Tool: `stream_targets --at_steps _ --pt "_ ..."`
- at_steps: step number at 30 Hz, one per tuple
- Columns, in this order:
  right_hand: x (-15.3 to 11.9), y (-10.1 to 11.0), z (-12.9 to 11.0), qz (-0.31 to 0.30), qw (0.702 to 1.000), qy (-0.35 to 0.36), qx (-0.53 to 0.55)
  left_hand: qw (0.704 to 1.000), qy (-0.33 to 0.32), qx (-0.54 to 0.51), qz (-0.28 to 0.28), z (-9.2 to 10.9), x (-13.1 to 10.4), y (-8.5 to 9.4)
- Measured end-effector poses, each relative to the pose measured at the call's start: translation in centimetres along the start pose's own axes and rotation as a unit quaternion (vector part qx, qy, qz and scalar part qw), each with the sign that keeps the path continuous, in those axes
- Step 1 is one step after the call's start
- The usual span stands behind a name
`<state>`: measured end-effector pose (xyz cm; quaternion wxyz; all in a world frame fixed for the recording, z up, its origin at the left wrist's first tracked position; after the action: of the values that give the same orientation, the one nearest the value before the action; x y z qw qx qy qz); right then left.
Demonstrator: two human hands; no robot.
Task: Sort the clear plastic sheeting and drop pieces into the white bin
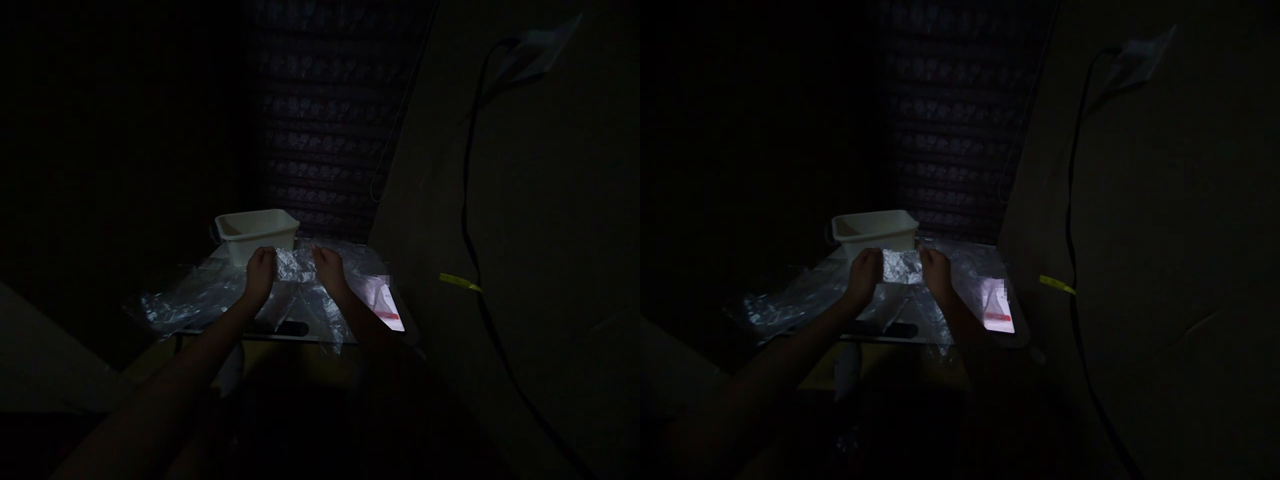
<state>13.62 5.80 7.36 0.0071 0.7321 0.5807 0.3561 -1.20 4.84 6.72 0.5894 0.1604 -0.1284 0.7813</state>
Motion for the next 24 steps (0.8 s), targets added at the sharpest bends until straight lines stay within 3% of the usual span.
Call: stream_targets --at_steps 12,24 --pt "-0.5 0.8 -0.2 0.028 0.997 0.001 -0.072 0.968 -0.084 0.233 0.045 1.8 -0.7 0.6" --pt "-0.5 1.2 -0.9 0.062 0.992 0.017 -0.105 0.972 -0.099 0.202 0.061 2.2 -0.8 0.9"
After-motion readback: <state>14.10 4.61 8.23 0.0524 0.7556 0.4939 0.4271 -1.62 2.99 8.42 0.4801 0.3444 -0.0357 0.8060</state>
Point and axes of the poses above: each hand's wrist, its own x-axis towards the middle knuckle, its own y-axis out of the back of the hand, z = x × y, the point moved 5 cm from there along x, towards the middle knuckle, and after that the axes turned 3 degrees about x, right-handed, at the moved point
